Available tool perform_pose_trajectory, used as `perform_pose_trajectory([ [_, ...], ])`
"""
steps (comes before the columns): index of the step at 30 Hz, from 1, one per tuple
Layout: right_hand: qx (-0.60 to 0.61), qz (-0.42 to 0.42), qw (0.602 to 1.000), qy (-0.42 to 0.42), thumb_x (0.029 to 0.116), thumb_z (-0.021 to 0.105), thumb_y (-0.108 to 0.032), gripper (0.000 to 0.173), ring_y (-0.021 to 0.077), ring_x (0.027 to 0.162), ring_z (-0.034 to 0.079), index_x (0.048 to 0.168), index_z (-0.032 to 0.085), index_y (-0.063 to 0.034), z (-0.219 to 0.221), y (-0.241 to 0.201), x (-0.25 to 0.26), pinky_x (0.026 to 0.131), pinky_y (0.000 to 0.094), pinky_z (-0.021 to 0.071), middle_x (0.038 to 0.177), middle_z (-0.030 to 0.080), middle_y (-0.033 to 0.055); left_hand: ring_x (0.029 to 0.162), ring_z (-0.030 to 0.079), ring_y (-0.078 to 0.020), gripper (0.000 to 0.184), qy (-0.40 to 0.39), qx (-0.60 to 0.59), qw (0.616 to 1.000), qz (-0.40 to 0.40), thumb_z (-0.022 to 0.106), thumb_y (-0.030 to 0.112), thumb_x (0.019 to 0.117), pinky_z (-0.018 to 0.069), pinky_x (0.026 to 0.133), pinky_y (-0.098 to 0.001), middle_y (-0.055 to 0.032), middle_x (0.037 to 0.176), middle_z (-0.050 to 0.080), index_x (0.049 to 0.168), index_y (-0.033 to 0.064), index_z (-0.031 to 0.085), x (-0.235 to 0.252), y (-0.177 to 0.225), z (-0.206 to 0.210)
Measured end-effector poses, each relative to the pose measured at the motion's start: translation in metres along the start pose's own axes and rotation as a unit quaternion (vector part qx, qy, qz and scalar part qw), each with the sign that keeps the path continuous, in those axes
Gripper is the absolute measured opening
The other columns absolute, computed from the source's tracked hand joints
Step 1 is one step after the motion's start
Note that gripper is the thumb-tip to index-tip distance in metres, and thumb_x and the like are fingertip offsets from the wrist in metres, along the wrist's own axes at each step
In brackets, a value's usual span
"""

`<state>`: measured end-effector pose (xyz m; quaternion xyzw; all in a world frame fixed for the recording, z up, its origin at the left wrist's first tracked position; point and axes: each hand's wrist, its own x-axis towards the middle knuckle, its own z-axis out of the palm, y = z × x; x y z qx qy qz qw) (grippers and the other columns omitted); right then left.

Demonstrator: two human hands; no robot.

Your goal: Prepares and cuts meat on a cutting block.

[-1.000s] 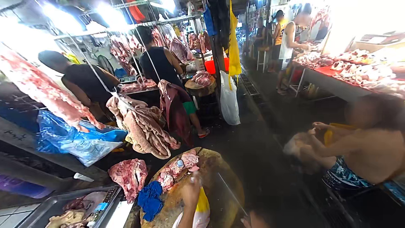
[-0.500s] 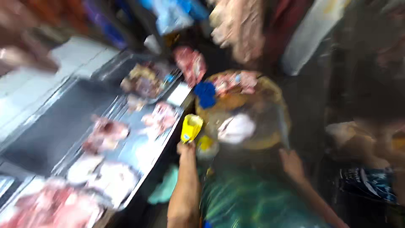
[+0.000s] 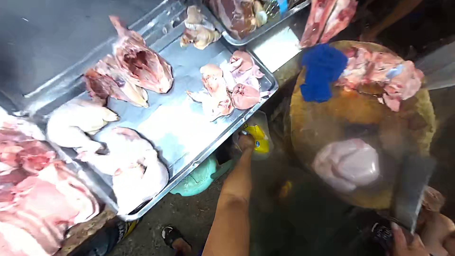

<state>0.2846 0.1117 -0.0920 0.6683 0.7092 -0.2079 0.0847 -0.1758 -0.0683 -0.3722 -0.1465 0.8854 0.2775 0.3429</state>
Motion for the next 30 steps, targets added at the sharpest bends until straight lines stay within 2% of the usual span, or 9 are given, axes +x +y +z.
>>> perform_pose_trajectory([
  [2, 0.006, -0.003, 1.0, 0.011, 0.1087, 0.042, -0.044, 0.061, 0.023, 0.073, 0.066, 0.147, 0.045, 0.004, 0.011, 0.0, 0.006, 0.073, 0.0477, 0.0592, 0.104, 0.066, 0.0214, 0.123, 0.062, -0.041, 0.055, -0.044, 0.052, 0.995, 0.067, 0.055, 0.038, 0.1026, 0.0495, 0.103, -0.0599, -0.0261, 0.133, 0.063, 0.142, 0.0007, 0.053, 0.051, 0.005, 0.023],
  [5, 0.001, 0.027, 0.999, 0.024, 0.1081, 0.043, -0.045, 0.062, 0.0232, 0.082, 0.068, 0.145, 0.047, 0.0041, 0.013, 0.006, 0.005, 0.082, 0.0482, 0.058, 0.109, 0.067, 0.0227, 0.135, 0.053, -0.0416, 0.073, -0.096, 0.088, 0.987, 0.091, 0.059, 0.055, 0.0991, 0.0417, 0.113, -0.0585, -0.028, 0.142, 0.056, 0.144, -0.0024, 0.052, 0.101, -0.008, 0.048],
  [8, 0.015, 0.031, 0.999, 0.019, 0.1079, 0.043, -0.048, 0.062, 0.025, 0.064, 0.064, 0.139, 0.049, 0.0053, 0.015, 0.002, 0.005, 0.064, 0.0506, 0.0582, 0.087, 0.064, 0.0185, 0.131, 0.056, -0.0417, 0.065, -0.118, 0.086, 0.987, 0.068, 0.06, 0.048, 0.1003, 0.0438, 0.11, -0.06, -0.0279, 0.137, 0.059, 0.139, -0.0039, 0.054, 0.089, -0.019, 0.022],
  [13, 0.032, 0.072, 0.997, -0.027, 0.1067, 0.045, -0.053, 0.067, 0.0458, 0.094, 0.069, 0.145, 0.048, 0.0012, -0.006, -0.005, -0.004, 0.085, 0.0672, 0.0542, 0.113, 0.066, 0.0311, 0.104, 0.069, -0.0336, 0.043, -0.028, -0.041, 0.967, 0.25, 0.05, 0.04, 0.1068, 0.0554, 0.091, -0.058, -0.0193, 0.114, 0.069, 0.128, 0.0041, 0.062, -0.095, 0.004, -0.049],
  [16, 0.054, 0.059, 0.996, -0.024, 0.1058, 0.046, -0.055, 0.068, 0.0483, 0.099, 0.068, 0.143, 0.05, 0.0019, -0.006, 0.004, 0.003, 0.088, 0.0673, 0.0534, 0.112, 0.067, 0.0316, 0.109, 0.067, -0.0276, 0.031, -0.046, -0.047, 0.879, 0.472, 0.059, 0.023, 0.1016, 0.0556, 0.097, -0.0471, -0.018, 0.114, 0.069, 0.117, -0.0024, 0.067, -0.235, 0.05, -0.085],
  [19, 0.073, 0.05, 0.996, -0.028, 0.1058, 0.045, -0.056, 0.069, 0.0483, 0.106, 0.067, 0.144, 0.049, 0.0015, -0.008, 0.009, 0.001, 0.092, 0.0663, 0.0518, 0.115, 0.067, 0.0318, 0.122, 0.065, -0.0279, 0.034, -0.103, 0.195, 0.76, 0.611, 0.053, 0.03, 0.1032, 0.0518, 0.105, -0.0473, -0.0122, 0.125, 0.07, 0.124, 0.0085, 0.071, -0.335, 0.07, -0.066],
  [22, 0.085, 0.04, 0.995, -0.035, 0.1047, 0.043, -0.061, 0.072, 0.0463, 0.101, 0.069, 0.144, 0.049, -0.0005, -0.007, 0.018, 0.002, 0.088, 0.0659, 0.0539, 0.113, 0.068, 0.0298, 0.122, 0.061, -0.0399, 0.033, -0.083, 0.368, 0.663, 0.646, 0.052, 0.012, 0.0996, 0.0518, 0.097, -0.0536, -0.0216, 0.129, 0.063, 0.129, 0.0004, 0.062, -0.365, 0.058, -0.02],
  [26, 0.107, 0.013, 0.993, -0.045, 0.1045, 0.043, -0.061, 0.069, 0.0443, 0.093, 0.07, 0.139, 0.052, -0.0018, -0.008, 0.034, 0.013, 0.082, 0.0654, 0.0553, 0.105, 0.069, 0.0271, 0.124, 0.06, -0.0378, 0.032, 0.016, 0.328, 0.68, 0.656, 0.057, 0.015, 0.097, 0.0562, 0.091, -0.0509, -0.0168, 0.132, 0.063, 0.128, 0.011, 0.065, -0.347, 0.064, -0.004],
  [30, 0.141, 0.0, 0.987, -0.071, 0.1047, 0.045, -0.06, 0.067, 0.0447, 0.096, 0.07, 0.138, 0.053, -0.0021, -0.013, 0.048, 0.022, 0.083, 0.0648, 0.0546, 0.105, 0.069, 0.0275, 0.121, 0.061, -0.0402, 0.036, -0.005, 0.405, 0.645, 0.649, 0.058, 0.019, 0.0962, 0.0522, 0.097, -0.0541, -0.0204, 0.126, 0.065, 0.129, 0.0044, 0.06, -0.336, 0.066, -0.002],
])
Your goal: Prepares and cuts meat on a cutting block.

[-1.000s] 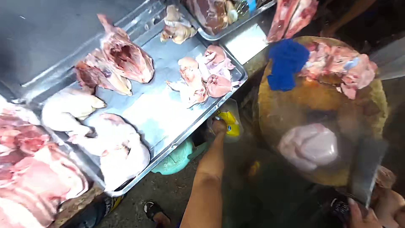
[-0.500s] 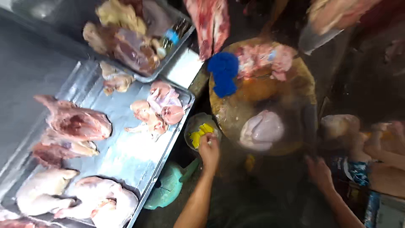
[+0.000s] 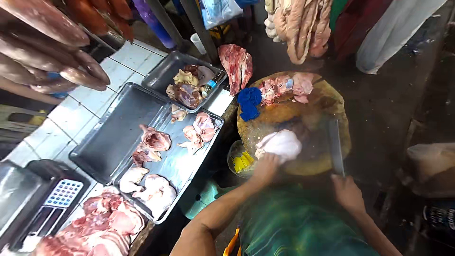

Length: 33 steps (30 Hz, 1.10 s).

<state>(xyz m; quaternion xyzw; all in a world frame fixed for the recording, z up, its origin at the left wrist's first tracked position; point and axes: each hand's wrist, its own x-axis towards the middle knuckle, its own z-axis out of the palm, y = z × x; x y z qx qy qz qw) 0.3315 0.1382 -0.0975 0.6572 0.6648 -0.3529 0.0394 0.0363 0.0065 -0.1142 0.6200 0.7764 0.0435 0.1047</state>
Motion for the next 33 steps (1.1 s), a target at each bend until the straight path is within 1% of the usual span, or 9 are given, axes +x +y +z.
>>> perform_pose_trajectory([
  [2, 0.015, -0.011, 1.0, -0.021, 0.1043, 0.044, -0.061, 0.068, 0.0434, 0.092, 0.07, 0.138, 0.053, -0.0028, -0.005, 0.005, 0.008, 0.08, 0.0639, 0.0558, 0.102, 0.069, 0.0264, 0.113, 0.066, -0.0354, 0.041, 0.001, -0.017, 1.0, -0.017, 0.064, 0.034, 0.0928, 0.0536, 0.094, -0.0534, -0.0161, 0.118, 0.069, 0.125, 0.0092, 0.064, 0.007, 0.004, -0.005],
  [6, 0.037, -0.036, 0.996, -0.073, 0.1036, 0.043, -0.063, 0.068, 0.0385, 0.076, 0.07, 0.136, 0.053, -0.0044, -0.019, 0.018, 0.027, 0.07, 0.0604, 0.0582, 0.094, 0.068, 0.0228, 0.1, 0.072, -0.028, 0.049, -0.012, -0.189, 0.951, -0.246, 0.063, 0.053, 0.0871, 0.057, 0.086, -0.0575, -0.0079, 0.108, 0.075, 0.124, 0.0213, 0.07, 0.026, 0.025, -0.065],
  [10, 0.064, -0.042, 0.991, -0.107, 0.1027, 0.044, -0.065, 0.068, 0.0337, 0.066, 0.068, 0.137, 0.052, -0.0061, -0.028, 0.025, 0.035, 0.063, 0.0564, 0.0581, 0.087, 0.067, 0.0198, 0.081, 0.07, -0.0248, 0.037, 0.115, -0.423, 0.839, -0.323, 0.061, 0.036, 0.098, 0.0592, 0.074, -0.0505, -0.0136, 0.093, 0.072, 0.12, 0.0069, 0.068, 0.031, -0.022, -0.092],
  [12, 0.065, -0.039, 0.991, -0.11, 0.103, 0.043, -0.064, 0.067, 0.0326, 0.065, 0.067, 0.138, 0.051, -0.0074, -0.028, 0.026, 0.035, 0.062, 0.055, 0.0581, 0.087, 0.067, 0.0193, 0.091, 0.068, -0.0276, 0.044, 0.126, -0.413, 0.815, -0.385, 0.056, 0.041, 0.0998, 0.0569, 0.079, -0.0511, -0.0168, 0.104, 0.07, 0.125, 0.0058, 0.064, 0.03, -0.052, -0.093],
  [15, 0.076, -0.04, 0.992, -0.097, 0.1039, 0.044, -0.062, 0.065, 0.0315, 0.063, 0.066, 0.137, 0.051, -0.0062, -0.022, 0.024, 0.032, 0.06, 0.053, 0.0582, 0.086, 0.066, 0.0191, 0.123, 0.059, -0.0413, 0.057, 0.066, -0.294, 0.872, -0.386, 0.066, 0.047, 0.0952, 0.0496, 0.101, -0.0636, -0.025, 0.138, 0.057, 0.135, 0.0052, 0.061, 0.027, -0.076, -0.078],
  [18, 0.072, -0.037, 0.994, -0.079, 0.1044, 0.043, -0.061, 0.066, 0.0315, 0.063, 0.067, 0.138, 0.049, -0.0049, -0.016, 0.021, 0.025, 0.06, 0.0528, 0.0585, 0.087, 0.066, 0.0192, 0.131, 0.054, -0.0423, 0.062, 0.012, -0.139, 0.946, -0.291, 0.066, 0.051, 0.0934, 0.0445, 0.105, -0.065, -0.0235, 0.14, 0.058, 0.135, 0.006, 0.063, 0.039, -0.07, -0.057],
  [23, 0.03, -0.048, 0.997, -0.044, 0.1056, 0.043, -0.059, 0.065, 0.0357, 0.069, 0.069, 0.138, 0.05, -0.003, -0.01, 0.01, 0.015, 0.066, 0.0573, 0.0581, 0.092, 0.067, 0.0225, 0.138, 0.046, -0.0459, 0.1, -0.092, -0.055, 0.953, -0.283, 0.08, 0.066, 0.0683, 0.0392, 0.109, -0.0674, -0.0256, 0.145, 0.053, 0.141, 0.002, 0.055, 0.068, -0.033, -0.066],
  [27, -0.002, -0.046, 0.998, -0.034, 0.1052, 0.042, -0.061, 0.068, 0.0361, 0.072, 0.069, 0.142, 0.047, -0.0034, -0.009, 0.004, 0.013, 0.067, 0.0572, 0.0583, 0.094, 0.067, 0.0229, 0.135, 0.047, -0.0458, 0.086, -0.087, -0.043, 0.948, -0.302, 0.083, 0.046, 0.0702, 0.0441, 0.102, -0.0663, -0.0264, 0.138, 0.056, 0.137, 0.0002, 0.053, 0.079, -0.019, -0.06],
  [33, -0.008, -0.034, 0.999, -0.015, 0.1053, 0.041, -0.061, 0.069, 0.0356, 0.074, 0.07, 0.144, 0.046, -0.0044, -0.006, 0.002, 0.008, 0.069, 0.0558, 0.0585, 0.098, 0.068, 0.0226, 0.129, 0.054, -0.0437, 0.076, -0.111, 0.015, 0.966, -0.232, 0.081, 0.042, 0.0722, 0.0422, 0.104, -0.0647, -0.0228, 0.129, 0.063, 0.135, 0.005, 0.058, 0.074, -0.064, -0.06],
])
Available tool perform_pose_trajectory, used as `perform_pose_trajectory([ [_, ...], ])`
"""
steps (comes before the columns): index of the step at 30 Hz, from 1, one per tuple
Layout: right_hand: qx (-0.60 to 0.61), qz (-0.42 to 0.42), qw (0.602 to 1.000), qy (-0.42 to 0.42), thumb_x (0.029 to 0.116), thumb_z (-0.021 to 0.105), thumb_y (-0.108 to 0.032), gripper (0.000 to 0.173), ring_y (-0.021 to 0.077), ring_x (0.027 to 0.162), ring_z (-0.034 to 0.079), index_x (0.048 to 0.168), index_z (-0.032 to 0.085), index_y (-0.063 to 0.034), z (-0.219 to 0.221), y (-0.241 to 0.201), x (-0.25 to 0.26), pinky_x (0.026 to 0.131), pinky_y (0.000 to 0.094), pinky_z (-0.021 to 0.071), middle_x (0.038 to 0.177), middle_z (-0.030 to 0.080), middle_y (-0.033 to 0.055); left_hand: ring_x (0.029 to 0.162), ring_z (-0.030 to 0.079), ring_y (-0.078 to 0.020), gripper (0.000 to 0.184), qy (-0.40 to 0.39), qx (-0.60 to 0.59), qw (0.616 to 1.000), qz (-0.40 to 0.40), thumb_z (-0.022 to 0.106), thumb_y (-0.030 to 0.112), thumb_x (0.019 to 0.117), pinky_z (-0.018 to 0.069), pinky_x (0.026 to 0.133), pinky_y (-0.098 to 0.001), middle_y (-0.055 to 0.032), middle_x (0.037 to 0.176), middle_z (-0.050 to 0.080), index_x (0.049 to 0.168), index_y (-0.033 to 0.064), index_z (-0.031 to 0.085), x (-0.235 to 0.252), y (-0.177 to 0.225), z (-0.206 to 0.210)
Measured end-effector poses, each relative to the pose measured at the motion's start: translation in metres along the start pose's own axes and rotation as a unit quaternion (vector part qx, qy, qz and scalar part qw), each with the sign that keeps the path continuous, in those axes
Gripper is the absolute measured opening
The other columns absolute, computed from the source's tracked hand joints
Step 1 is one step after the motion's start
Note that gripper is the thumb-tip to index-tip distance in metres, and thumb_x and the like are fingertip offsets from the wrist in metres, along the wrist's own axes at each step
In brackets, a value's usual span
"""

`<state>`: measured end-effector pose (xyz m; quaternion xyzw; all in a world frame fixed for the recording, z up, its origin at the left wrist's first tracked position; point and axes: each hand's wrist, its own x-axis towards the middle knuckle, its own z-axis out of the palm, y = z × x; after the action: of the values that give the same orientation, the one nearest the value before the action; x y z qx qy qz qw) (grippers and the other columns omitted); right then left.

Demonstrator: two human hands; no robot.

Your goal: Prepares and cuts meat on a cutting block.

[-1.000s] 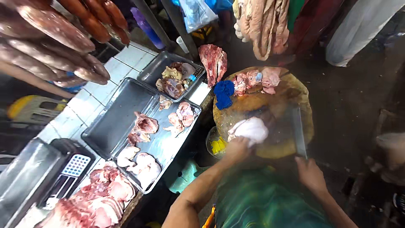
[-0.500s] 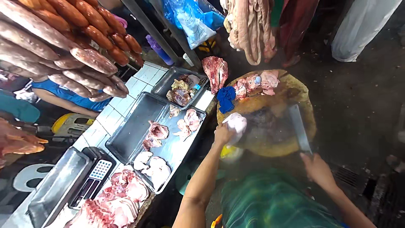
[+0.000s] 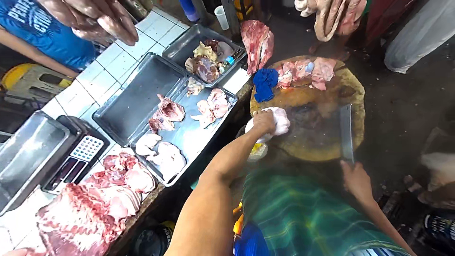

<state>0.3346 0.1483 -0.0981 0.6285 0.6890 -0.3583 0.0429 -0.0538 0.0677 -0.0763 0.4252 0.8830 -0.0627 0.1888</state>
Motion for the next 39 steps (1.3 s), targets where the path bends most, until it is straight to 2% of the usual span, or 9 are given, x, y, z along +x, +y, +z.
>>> perform_pose_trajectory([
  [4, 0.001, -0.011, 1.0, 0.018, 0.1049, 0.043, -0.06, 0.067, 0.0407, 0.083, 0.071, 0.139, 0.051, -0.003, 0.006, 0.002, 0.0, 0.075, 0.0614, 0.0573, 0.102, 0.069, 0.0254, 0.123, 0.059, -0.0409, 0.065, 0.034, -0.025, 0.999, 0.022, 0.074, 0.037, 0.0782, 0.0427, 0.104, -0.0643, -0.0209, 0.125, 0.066, 0.133, 0.0059, 0.06, 0.0, -0.034, -0.006],
  [8, 0.0, -0.011, 1.0, 0.022, 0.1045, 0.043, -0.061, 0.067, 0.0413, 0.088, 0.071, 0.138, 0.052, -0.0034, 0.008, 0.002, -0.001, 0.078, 0.0625, 0.0563, 0.104, 0.069, 0.0255, 0.114, 0.065, -0.0406, 0.055, 0.124, -0.16, 0.978, -0.043, 0.071, 0.028, 0.0792, 0.0477, 0.099, -0.0648, -0.0214, 0.116, 0.07, 0.128, 0.003, 0.062, -0.002, -0.074, 0.001],
  [12, 0.006, -0.012, 1.0, 0.026, 0.1047, 0.043, -0.061, 0.067, 0.0421, 0.087, 0.071, 0.138, 0.051, -0.0032, 0.009, 0.004, -0.001, 0.078, 0.0625, 0.0564, 0.103, 0.069, 0.026, 0.111, 0.068, -0.0386, 0.046, 0.223, -0.32, 0.914, -0.109, 0.069, 0.018, 0.0847, 0.0526, 0.094, -0.0637, -0.0219, 0.115, 0.071, 0.128, 0.0028, 0.063, -0.017, -0.117, 0.018],
  [16, -0.003, -0.023, 0.999, 0.035, 0.1048, 0.043, -0.061, 0.068, 0.0443, 0.092, 0.07, 0.137, 0.052, -0.0013, 0.011, 0.006, -0.001, 0.081, 0.0642, 0.0551, 0.106, 0.068, 0.0279, 0.113, 0.067, -0.0321, 0.041, 0.292, -0.448, 0.841, -0.086, 0.062, 0.014, 0.091, 0.0525, 0.098, -0.0575, -0.0207, 0.118, 0.07, 0.13, 0.0014, 0.061, -0.029, -0.144, 0.036],
  [23, -0.001, -0.031, 0.999, 0.042, 0.1056, 0.045, -0.058, 0.067, 0.0436, 0.086, 0.07, 0.137, 0.051, 0.0012, 0.013, 0.004, -0.001, 0.078, 0.0636, 0.0559, 0.103, 0.068, 0.0288, 0.11, 0.068, -0.0249, 0.038, 0.299, -0.55, 0.777, -0.068, 0.064, 0.014, 0.0916, 0.0548, 0.097, -0.0501, -0.0174, 0.117, 0.07, 0.128, 0.0015, 0.062, -0.023, -0.148, 0.052],
  [28, -0.001, -0.03, 0.998, 0.048, 0.1056, 0.044, -0.058, 0.068, 0.044, 0.086, 0.071, 0.139, 0.051, 0.0014, 0.013, 0.004, 0.001, 0.078, 0.0634, 0.0563, 0.104, 0.068, 0.0288, 0.115, 0.066, -0.0242, 0.04, 0.287, -0.568, 0.768, -0.079, 0.062, 0.013, 0.0942, 0.0528, 0.101, -0.0489, -0.017, 0.123, 0.069, 0.132, 0.003, 0.061, -0.016, -0.137, 0.055],
  [32, -0.002, -0.023, 0.998, 0.054, 0.1052, 0.043, -0.06, 0.069, 0.0434, 0.085, 0.071, 0.137, 0.052, 0.0007, 0.015, 0.004, 0.0, 0.077, 0.063, 0.0566, 0.102, 0.068, 0.0284, 0.111, 0.067, -0.0232, 0.038, 0.285, -0.574, 0.765, -0.071, 0.059, 0.011, 0.0949, 0.054, 0.098, -0.0466, -0.0182, 0.121, 0.069, 0.131, 0.0007, 0.06, -0.013, -0.136, 0.056],
  [35, 0.012, -0.022, 0.998, 0.049, 0.1055, 0.044, -0.058, 0.068, 0.0474, 0.096, 0.069, 0.141, 0.05, 0.0003, 0.015, 0.001, -0.004, 0.083, 0.067, 0.0539, 0.11, 0.067, 0.0307, 0.117, 0.066, -0.0215, 0.041, 0.267, -0.585, 0.763, -0.065, 0.06, 0.015, 0.0989, 0.053, 0.103, -0.0444, -0.0173, 0.128, 0.067, 0.137, 0.0007, 0.057, -0.014, -0.134, 0.054],
  [39, 0.009, -0.02, 0.998, 0.052, 0.1053, 0.044, -0.059, 0.068, 0.0463, 0.094, 0.069, 0.141, 0.051, -0.0015, 0.017, 0.001, -0.003, 0.082, 0.0662, 0.0544, 0.109, 0.068, 0.0295, 0.113, 0.067, -0.0214, 0.043, 0.252, -0.605, 0.754, -0.052, 0.064, 0.012, 0.0938, 0.0556, 0.099, -0.0453, -0.0162, 0.125, 0.068, 0.135, 0.0025, 0.059, 0.001, -0.14, 0.067],
])
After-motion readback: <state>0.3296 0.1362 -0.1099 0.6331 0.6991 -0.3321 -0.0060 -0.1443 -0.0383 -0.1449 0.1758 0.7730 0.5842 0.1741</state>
